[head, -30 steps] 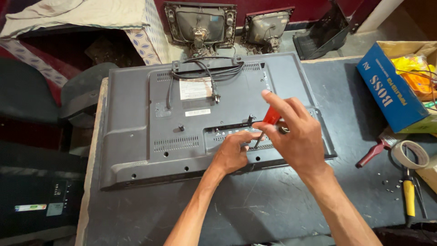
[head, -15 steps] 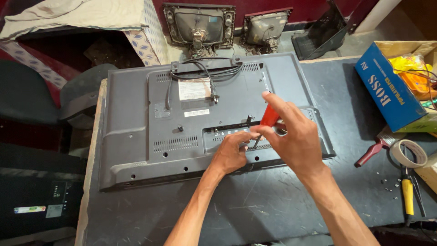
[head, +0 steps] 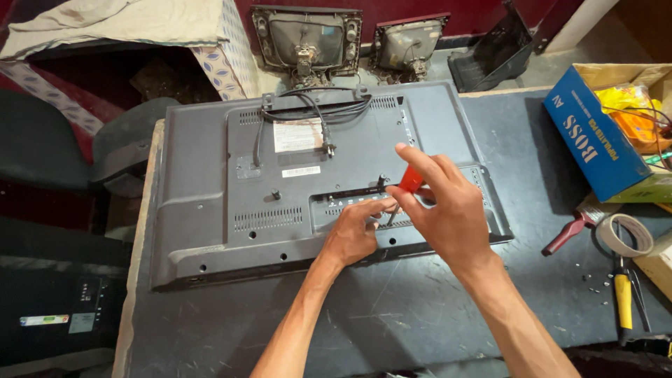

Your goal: The person uses a screwdriver to remove screws from the back panel of a television. They then disconnect a power cable from the back of the device.

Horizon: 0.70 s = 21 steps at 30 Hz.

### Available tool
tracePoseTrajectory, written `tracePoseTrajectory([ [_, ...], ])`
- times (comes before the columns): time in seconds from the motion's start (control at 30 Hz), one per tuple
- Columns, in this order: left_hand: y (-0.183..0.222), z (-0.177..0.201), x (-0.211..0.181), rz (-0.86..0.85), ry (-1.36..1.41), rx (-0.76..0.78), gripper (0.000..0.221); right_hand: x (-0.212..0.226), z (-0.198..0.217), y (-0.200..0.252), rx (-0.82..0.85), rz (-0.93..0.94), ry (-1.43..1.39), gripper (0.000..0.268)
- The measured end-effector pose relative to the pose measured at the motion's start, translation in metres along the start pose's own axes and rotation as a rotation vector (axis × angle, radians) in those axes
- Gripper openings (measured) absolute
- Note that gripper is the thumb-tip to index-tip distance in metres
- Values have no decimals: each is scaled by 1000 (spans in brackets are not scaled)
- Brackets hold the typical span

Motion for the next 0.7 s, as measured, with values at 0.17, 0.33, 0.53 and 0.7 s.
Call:
tracePoseTrajectory([
  [0.17,2,1,-2,-104,-12,-33,71,-6,-4,1,11,-6,-193,56],
  [0.33,1,2,-4,29,58,15,70,1,4,-3,-28,119,40,66],
  [0.53,-1,0,-1,-65,13,-3,65,-4,-2,1,-28,1,16,68],
  [0.7,-2,-4,7,-142,-22,-41,64,0,-1,-1,7,5,-126,62],
])
Point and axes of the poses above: each hand's wrist, its own y-axis away from the middle knuckle, its own z-axis out of the back of the hand, x = y × z, the point moved 3 cm from there along -y, towards the middle knuckle, and after that the axes turned 11 degrees about z, right-handed, at the moved point
